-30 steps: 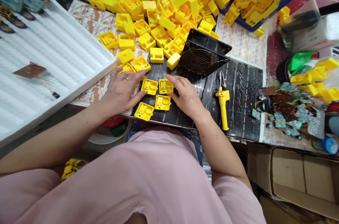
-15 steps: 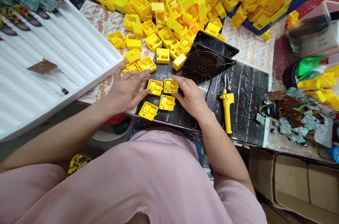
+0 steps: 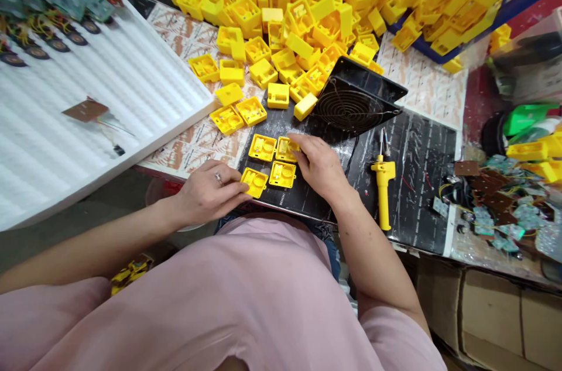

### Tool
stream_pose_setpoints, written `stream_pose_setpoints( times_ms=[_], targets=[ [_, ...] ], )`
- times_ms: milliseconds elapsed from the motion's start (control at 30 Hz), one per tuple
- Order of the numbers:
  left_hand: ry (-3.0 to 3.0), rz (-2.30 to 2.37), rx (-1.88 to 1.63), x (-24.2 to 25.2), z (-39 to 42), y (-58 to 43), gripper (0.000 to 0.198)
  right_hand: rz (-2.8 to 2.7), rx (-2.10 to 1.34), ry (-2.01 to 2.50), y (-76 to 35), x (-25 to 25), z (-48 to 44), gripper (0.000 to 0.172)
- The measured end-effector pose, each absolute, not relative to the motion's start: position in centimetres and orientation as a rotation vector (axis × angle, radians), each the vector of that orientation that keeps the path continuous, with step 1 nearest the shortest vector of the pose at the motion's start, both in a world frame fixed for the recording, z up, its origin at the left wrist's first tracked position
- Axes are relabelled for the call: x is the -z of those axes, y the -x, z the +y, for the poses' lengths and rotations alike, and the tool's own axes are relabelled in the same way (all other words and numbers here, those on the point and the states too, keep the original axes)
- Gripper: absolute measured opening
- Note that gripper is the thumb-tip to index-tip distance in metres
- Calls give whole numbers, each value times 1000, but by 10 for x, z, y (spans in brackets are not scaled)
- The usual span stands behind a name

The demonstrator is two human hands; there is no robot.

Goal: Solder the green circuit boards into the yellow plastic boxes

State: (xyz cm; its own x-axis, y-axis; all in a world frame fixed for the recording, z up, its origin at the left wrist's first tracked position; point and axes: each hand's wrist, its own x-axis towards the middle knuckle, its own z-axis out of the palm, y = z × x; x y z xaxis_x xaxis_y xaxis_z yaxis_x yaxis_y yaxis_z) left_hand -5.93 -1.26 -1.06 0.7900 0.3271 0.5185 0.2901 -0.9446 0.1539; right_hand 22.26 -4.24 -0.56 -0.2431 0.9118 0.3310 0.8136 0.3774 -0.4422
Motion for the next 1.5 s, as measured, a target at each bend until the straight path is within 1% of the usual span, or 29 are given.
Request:
stream_pose_setpoints(
  times_ms=[67,200,333,400,500,567,600,667,733,800,900,967,1100,1267,1400,1500],
  targets=[
    [-2925,541,-844,12,-9,54,24,-2127,-209,1459,-222,3,-40,27],
    [-2887,590,-941,8,7,53,20,-2115,-38,1519,-219,-5,-27,23],
    [-2936,936,-985,2,31,64,21,-2268,-43,1669,-191,-16,-2,26],
    [-3007,1106,-884,1,41,70,22,-2388,-89,1818,-173,-23,12,27],
    [-3090,1236,-625,3,50,74,21,-2515,-156,1940,-156,-30,29,26],
    [-3115,1225,-532,6,52,74,21,-2567,-177,1920,-156,-32,34,28],
    [-3120,1189,-527,8,52,74,21,-2587,-179,1902,-159,-33,35,32],
    [-3118,1062,-601,10,50,74,22,-2584,-154,1868,-168,-33,32,43],
    [-3063,910,-706,10,48,76,24,-2514,-99,1863,-175,-31,28,47],
    [-2952,853,-779,9,48,81,27,-2442,-51,1875,-179,-28,24,41],
    [-2811,1067,-773,5,50,91,28,-2387,8,1894,-178,-22,22,35],
    [-2810,1217,-689,3,50,96,29,-2367,41,1906,-174,-19,24,35],
    [-2928,1259,-456,2,46,92,30,-2339,83,1964,-160,-19,31,38],
    [-2977,1304,-305,1,41,82,24,-2344,-22,2070,-143,-23,40,44],
    [-2961,1102,-431,-2,34,95,20,-2352,-90,2030,-148,-23,39,44],
    [-2942,962,-538,-2,24,105,22,-2337,-83,1934,-155,-20,36,50]
  ],
)
